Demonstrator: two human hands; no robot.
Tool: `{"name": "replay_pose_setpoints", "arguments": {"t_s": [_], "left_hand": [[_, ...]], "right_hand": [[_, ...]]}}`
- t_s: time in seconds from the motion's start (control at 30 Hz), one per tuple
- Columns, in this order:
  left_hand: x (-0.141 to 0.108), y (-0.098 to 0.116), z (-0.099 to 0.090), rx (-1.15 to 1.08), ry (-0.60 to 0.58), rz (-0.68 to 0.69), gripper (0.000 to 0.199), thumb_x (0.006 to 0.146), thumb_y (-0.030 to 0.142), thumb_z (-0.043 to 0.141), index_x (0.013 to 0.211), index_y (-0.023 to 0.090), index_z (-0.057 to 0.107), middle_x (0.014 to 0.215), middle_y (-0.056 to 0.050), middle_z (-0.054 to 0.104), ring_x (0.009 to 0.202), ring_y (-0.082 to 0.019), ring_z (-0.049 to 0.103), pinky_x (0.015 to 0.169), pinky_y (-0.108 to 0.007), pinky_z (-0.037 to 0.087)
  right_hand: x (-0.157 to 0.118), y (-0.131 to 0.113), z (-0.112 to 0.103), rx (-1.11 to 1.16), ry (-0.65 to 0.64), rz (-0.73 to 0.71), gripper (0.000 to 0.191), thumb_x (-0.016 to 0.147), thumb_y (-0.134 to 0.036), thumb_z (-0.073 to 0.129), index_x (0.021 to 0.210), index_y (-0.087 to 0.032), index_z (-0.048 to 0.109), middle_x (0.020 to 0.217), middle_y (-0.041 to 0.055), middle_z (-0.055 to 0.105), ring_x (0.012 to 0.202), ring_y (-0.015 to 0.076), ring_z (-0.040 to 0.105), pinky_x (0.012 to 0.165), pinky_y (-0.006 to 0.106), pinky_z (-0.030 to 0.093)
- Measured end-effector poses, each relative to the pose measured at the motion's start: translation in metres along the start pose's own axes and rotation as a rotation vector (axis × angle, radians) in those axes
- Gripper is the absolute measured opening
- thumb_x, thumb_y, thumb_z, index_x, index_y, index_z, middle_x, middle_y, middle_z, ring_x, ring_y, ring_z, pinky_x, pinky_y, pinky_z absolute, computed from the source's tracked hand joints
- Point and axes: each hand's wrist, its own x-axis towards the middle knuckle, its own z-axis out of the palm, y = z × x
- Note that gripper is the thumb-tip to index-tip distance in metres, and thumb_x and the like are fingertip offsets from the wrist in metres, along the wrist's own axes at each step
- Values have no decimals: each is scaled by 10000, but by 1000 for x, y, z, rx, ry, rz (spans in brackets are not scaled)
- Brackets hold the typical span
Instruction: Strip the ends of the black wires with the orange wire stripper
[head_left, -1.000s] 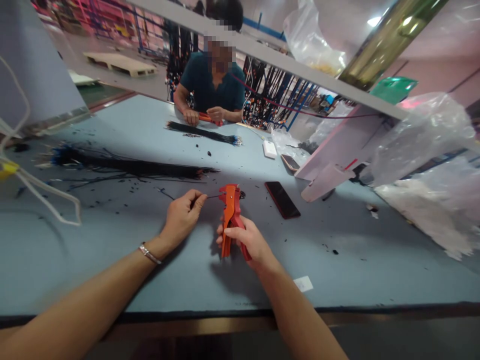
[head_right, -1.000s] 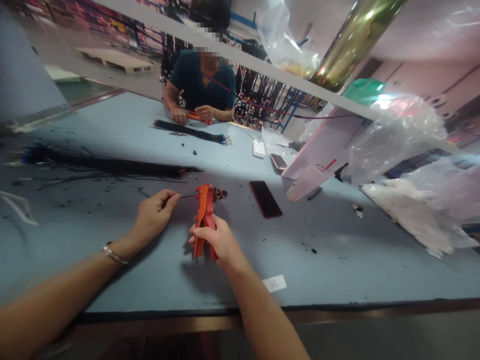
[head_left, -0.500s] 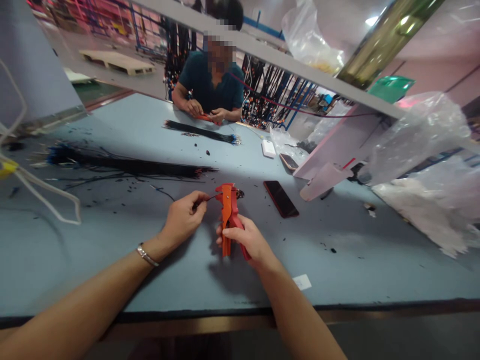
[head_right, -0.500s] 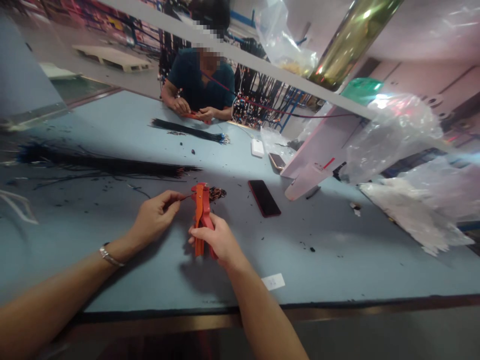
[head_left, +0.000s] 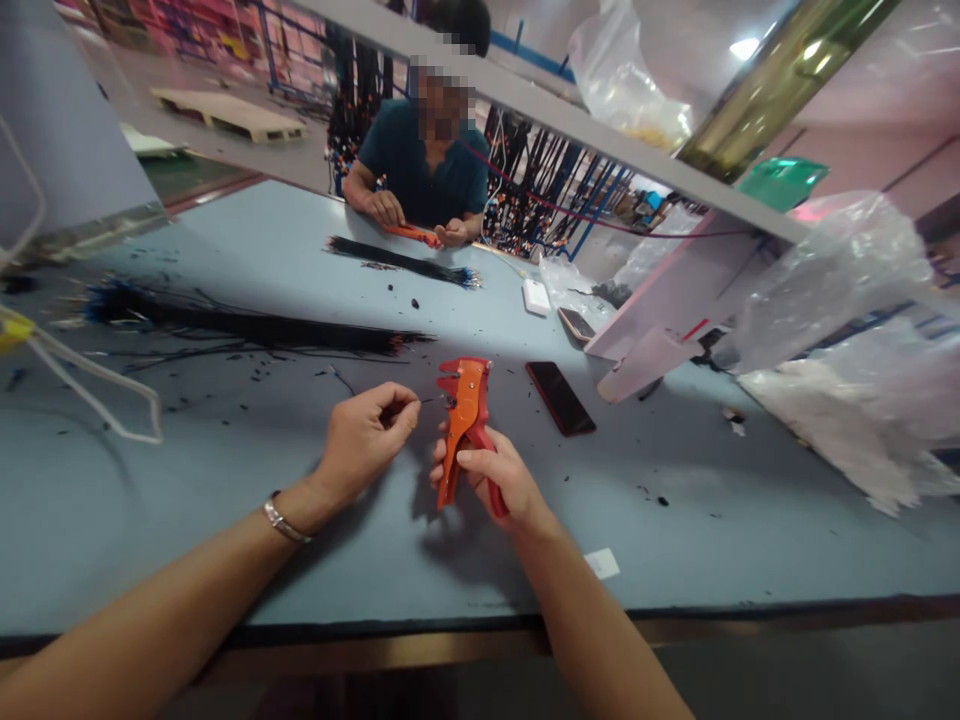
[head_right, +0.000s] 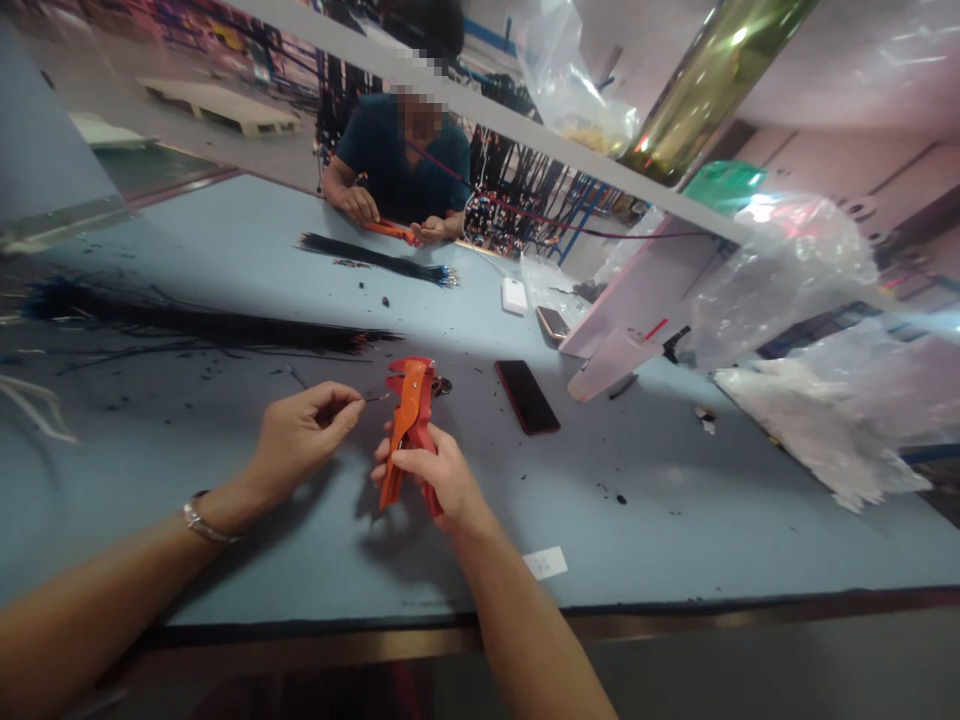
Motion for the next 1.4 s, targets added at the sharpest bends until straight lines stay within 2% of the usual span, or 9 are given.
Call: {"name": "replay_pose_setpoints", "arguments": {"t_s": [0.13,0.27,0.33,0.43,0.6,0.73,0.93,1.13,1.4], "left_hand": [[0,2,0,22,-14,5,195,793,334,551,744,174,651,639,10,655,571,-116,547,574,-208,416],[0,4,-1,-32,-35,-23,203,778,339,562,733,162,651,617,10,639,562,-116,525,564,-206,404],[1,5,-1,-118,-77,-66,232,775,369,577,744,155,661,627,4,639,567,-122,518,556,-210,401],[3,5,-2,-331,-176,-135,284,761,419,619,768,144,689,715,-25,686,654,-154,574,617,-225,443],[2,-2,3,-614,-226,-264,231,659,366,758,712,149,697,732,-21,710,678,-162,602,683,-243,486],[1,-8,7,-694,-233,-327,307,605,402,811,730,140,713,718,-34,708,667,-170,610,670,-264,508],[2,0,3,-675,-217,-303,316,581,395,832,764,155,736,755,-33,734,680,-174,643,688,-273,532],[2,5,-1,-610,-231,-283,227,656,352,779,762,152,761,811,-65,764,762,-206,685,763,-303,550],[3,-3,3,-635,-286,-312,263,623,393,803,730,157,760,797,-70,765,818,-250,697,814,-330,544]], "right_hand": [[0,-2,0,-146,16,-30,381,696,-293,687,1036,-169,568,868,33,643,679,176,646,631,312,530],[-4,-7,7,-667,140,-152,285,716,-273,632,981,-180,593,818,21,642,668,167,591,647,308,499],[-5,-7,11,-937,218,-278,329,716,-242,593,1038,-172,600,824,31,652,694,180,588,698,327,495],[-6,-2,13,-1241,269,-469,449,703,-228,554,1142,-137,582,942,95,673,796,231,622,751,360,498],[-5,7,9,-1563,298,-671,504,711,-221,529,1199,-101,565,1014,135,670,831,256,618,748,368,492],[-4,7,6,-1652,350,-804,474,736,-211,526,1192,-88,569,1032,140,673,866,256,608,755,361,472],[-2,5,3,-1700,362,-890,441,795,-204,517,1218,-82,552,1065,152,674,951,268,605,802,385,446],[-2,5,3,-1727,401,-899,395,851,-187,491,1231,-103,555,1071,150,671,958,268,604,818,406,433],[0,9,2,-1623,371,-809,500,741,-181,519,1230,-84,553,1062,161,652,918,262,597,821,389,493]]}}
